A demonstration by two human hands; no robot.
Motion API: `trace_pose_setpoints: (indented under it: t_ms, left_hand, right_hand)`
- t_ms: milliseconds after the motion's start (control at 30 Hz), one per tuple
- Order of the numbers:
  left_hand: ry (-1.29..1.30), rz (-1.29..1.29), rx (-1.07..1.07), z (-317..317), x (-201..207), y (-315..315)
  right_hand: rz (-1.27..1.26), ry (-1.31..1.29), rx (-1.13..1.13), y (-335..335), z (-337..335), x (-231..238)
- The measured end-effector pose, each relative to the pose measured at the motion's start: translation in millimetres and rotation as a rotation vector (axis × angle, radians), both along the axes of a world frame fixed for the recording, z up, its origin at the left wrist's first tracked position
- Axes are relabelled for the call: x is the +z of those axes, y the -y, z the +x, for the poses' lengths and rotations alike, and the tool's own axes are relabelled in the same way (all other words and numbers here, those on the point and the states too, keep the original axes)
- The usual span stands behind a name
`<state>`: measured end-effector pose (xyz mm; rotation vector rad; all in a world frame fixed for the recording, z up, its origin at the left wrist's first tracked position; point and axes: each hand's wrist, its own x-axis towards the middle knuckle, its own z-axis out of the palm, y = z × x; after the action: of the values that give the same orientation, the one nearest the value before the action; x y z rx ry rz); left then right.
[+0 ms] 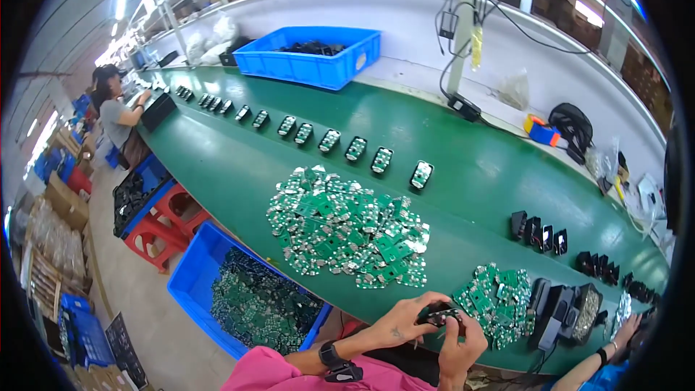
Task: The person picks up a green circuit board and a black plastic housing, fits the board into the housing by hand, and places the assembled unit onto the workbench. This process is repeated for several more units.
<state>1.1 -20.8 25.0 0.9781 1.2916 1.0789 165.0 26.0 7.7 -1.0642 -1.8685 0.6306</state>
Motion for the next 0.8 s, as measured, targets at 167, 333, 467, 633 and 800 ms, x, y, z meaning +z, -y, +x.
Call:
trace_pose_setpoints:
  t_ms: [167,333,467,633,800]
  left_hand:
    - [-0.099,0.250,0.061,4,-22,1]
    - [-0.105,0.298,0.030,6,-17,5]
    - [-0.241,0.397,0.137,10,-12,5]
    - [-0.381,0.529,0.308,18,-31,-2]
    - [-0.337,0.451,0.327,19,-33,2]
  right_hand:
    - [0.084,-0.017,0.054,5,-4,21]
    - [-0.420,-0.370,0.054,-22,20,-18]
    - [-0.627,-0.320,0.163,-26,14,21]
    - [-0.619,-0.135,0.219,-20,4,29]
    - [-0.276,0.051,0.152,0,-6,45]
